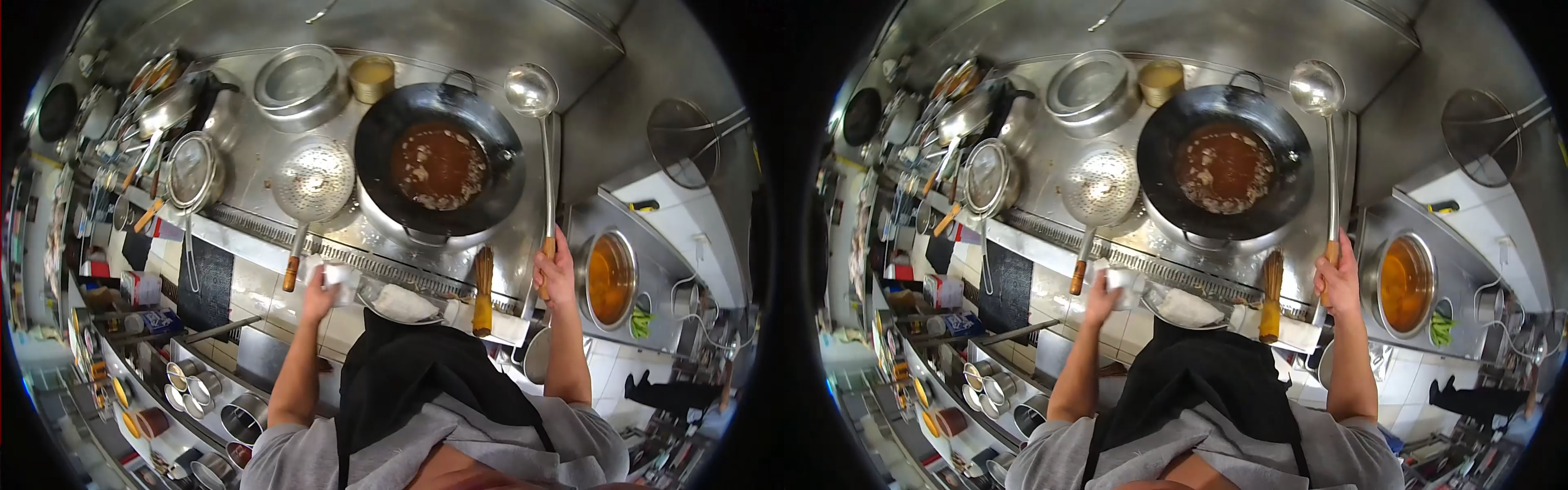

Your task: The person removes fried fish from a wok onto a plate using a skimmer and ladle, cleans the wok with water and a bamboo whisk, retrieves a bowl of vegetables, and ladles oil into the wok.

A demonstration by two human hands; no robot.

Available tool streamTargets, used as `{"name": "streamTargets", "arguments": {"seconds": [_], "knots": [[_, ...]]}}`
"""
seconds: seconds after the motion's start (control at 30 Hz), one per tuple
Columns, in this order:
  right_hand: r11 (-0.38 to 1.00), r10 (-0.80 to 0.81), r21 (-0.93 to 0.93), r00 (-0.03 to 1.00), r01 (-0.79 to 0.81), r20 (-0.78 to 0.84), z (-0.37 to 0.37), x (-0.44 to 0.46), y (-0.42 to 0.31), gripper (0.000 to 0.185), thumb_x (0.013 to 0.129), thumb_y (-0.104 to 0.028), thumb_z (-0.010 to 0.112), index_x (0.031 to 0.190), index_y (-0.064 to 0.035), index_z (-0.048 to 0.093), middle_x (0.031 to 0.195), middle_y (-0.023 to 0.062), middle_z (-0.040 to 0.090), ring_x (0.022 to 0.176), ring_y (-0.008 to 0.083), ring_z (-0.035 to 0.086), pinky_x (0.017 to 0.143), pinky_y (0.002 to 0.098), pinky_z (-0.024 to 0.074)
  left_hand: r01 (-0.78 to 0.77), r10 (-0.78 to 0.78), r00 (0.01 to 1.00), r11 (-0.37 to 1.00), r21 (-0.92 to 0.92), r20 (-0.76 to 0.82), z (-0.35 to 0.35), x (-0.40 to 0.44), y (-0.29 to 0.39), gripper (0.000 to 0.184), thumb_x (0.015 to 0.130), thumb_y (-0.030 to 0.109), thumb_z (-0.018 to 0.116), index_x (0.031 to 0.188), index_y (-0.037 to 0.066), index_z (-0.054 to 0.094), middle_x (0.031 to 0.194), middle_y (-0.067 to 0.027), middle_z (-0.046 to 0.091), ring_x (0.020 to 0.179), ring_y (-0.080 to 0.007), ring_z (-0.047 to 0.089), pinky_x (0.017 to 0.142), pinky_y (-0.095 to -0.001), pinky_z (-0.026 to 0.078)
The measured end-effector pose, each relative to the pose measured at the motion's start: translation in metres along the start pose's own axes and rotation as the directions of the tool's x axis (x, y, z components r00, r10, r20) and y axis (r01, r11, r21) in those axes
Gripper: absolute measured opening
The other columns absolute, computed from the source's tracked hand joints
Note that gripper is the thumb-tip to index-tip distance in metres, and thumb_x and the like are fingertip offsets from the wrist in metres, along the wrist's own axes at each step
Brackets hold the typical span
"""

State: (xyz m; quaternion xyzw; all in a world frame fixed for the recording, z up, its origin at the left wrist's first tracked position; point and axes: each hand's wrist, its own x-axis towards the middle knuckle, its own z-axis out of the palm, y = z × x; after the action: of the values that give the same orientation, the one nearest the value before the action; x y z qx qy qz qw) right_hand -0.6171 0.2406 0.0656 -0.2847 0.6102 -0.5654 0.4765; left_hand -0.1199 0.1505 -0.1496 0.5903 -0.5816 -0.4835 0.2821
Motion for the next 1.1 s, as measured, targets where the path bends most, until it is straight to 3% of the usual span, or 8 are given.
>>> {"name": "streamTargets", "arguments": {"seconds": [0.1, 0.2, 0.27, 0.37, 0.47, 0.7, 0.87, 1.1], "knots": [[0.979, -0.006, -0.205, 0.992, -0.021, -0.130, -0.027, -0.012, 0.025, 0.074, 0.092, 0.001, 0.054, 0.155, -0.0137, 0.019, 0.076, 0.0015, 0.050, 0.048, 0.0077, 0.044, 0.042, 0.0230, 0.0384, 0.091, -0.139, 0.989, 0.808, -0.582, -0.039, -0.042, -0.016, 0.085, 0.056, 0.085, 0.003, 0.054, 0.138, 0.006, 0.041, 0.122, -0.0127, 0.057, 0.110, -0.0238, 0.058, 0.091, -0.0377, 0.052], [0.927, 0.069, -0.342, 0.968, -0.152, -0.243, -0.062, -0.022, 0.088, 0.077, 0.088, 0.001, 0.054, 0.155, -0.0122, 0.018, 0.086, 0.0081, 0.057, 0.055, 0.0174, 0.054, 0.050, 0.0311, 0.0480, -0.019, -0.010, 0.999, 0.715, -0.699, -0.037, -0.044, -0.006, 0.140, 0.046, 0.092, 0.019, 0.061, 0.133, 0.005, 0.045, 0.114, -0.0126, 0.062, 0.098, -0.0260, 0.062, 0.085, -0.0383, 0.054], [0.469, -0.471, -0.870, 0.876, 0.152, -0.100, -0.088, -0.009, 0.160, 0.073, 0.085, 0.003, 0.052, 0.151, -0.0098, 0.023, 0.094, 0.0146, 0.063, 0.070, 0.0299, 0.062, 0.067, 0.0410, 0.0529, 0.246, -0.213, 0.969, 0.795, -0.554, 0.124, -0.019, 0.027, 0.131, 0.045, 0.095, 0.029, 0.063, 0.130, 0.005, 0.050, 0.108, -0.0109, 0.065, 0.094, -0.0238, 0.064, 0.082, -0.0390, 0.054], [0.510, -0.066, -0.805, 0.919, -0.304, -0.389, -0.075, -0.008, 0.176, 0.074, 0.082, 0.001, 0.053, 0.150, -0.0024, 0.024, 0.117, 0.0231, 0.061, 0.102, 0.0387, 0.062, 0.092, 0.0433, 0.0481, 0.496, -0.403, 0.867, 0.637, -0.590, 0.294, 0.061, 0.038, 0.158, 0.040, 0.100, 0.039, 0.054, 0.125, 0.008, 0.055, 0.104, -0.0078, 0.066, 0.092, -0.0221, 0.064, 0.081, -0.0438, 0.053], [0.745, -0.121, -0.652, 0.933, -0.141, -0.340, -0.087, -0.010, 0.157, 0.071, 0.082, -0.002, 0.053, 0.148, 0.0022, 0.027, 0.133, 0.0268, 0.053, 0.120, 0.0395, 0.055, 0.101, 0.0413, 0.0429, 0.563, -0.403, 0.823, 0.492, -0.664, 0.400, 0.115, 0.041, 0.204, 0.048, 0.101, 0.049, 0.047, 0.124, 0.008, 0.055, 0.105, -0.0082, 0.065, 0.093, -0.0228, 0.064, 0.079, -0.0483, 0.053], [0.680, -0.380, -0.727, 0.895, 0.100, -0.232, -0.141, -0.011, 0.211, 0.073, 0.082, 0.003, 0.055, 0.150, -0.0018, 0.030, 0.105, 0.0115, 0.059, 0.080, 0.0210, 0.060, 0.071, 0.0287, 0.0517, 0.641, -0.498, 0.756, 0.429, -0.637, 0.426, 0.158, 0.088, 0.201, 0.024, 0.094, 0.024, 0.063, 0.107, 0.005, 0.055, 0.085, -0.0103, 0.064, 0.071, -0.0267, 0.065, 0.061, -0.0493, 0.056], [0.941, 0.075, -0.276, 0.916, -0.195, -0.394, -0.076, -0.031, 0.138, 0.073, 0.086, 0.004, 0.052, 0.152, -0.0124, 0.027, 0.073, 0.0011, 0.049, 0.044, 0.0089, 0.042, 0.036, 0.0253, 0.0342, 0.551, -0.440, 0.829, 0.532, -0.643, 0.345, 0.172, 0.090, 0.187, 0.013, 0.088, 0.001, 0.053, 0.101, -0.002, 0.054, 0.079, -0.0175, 0.064, 0.059, -0.0298, 0.065, 0.042, -0.0437, 0.051], [0.960, -0.019, -0.272, 0.955, -0.064, -0.296, -0.086, -0.046, 0.092, 0.074, 0.087, 0.005, 0.053, 0.154, -0.0083, 0.024, 0.081, 0.0029, 0.052, 0.051, 0.0086, 0.046, 0.042, 0.0239, 0.0381, 0.433, -0.327, 0.891, 0.396, -0.810, 0.317, 0.157, 0.041, 0.177, 0.011, 0.083, -0.001, 0.051, 0.093, 0.003, 0.050, 0.080, -0.0129, 0.057, 0.067, -0.0273, 0.065, 0.049, -0.0409, 0.051]]}}
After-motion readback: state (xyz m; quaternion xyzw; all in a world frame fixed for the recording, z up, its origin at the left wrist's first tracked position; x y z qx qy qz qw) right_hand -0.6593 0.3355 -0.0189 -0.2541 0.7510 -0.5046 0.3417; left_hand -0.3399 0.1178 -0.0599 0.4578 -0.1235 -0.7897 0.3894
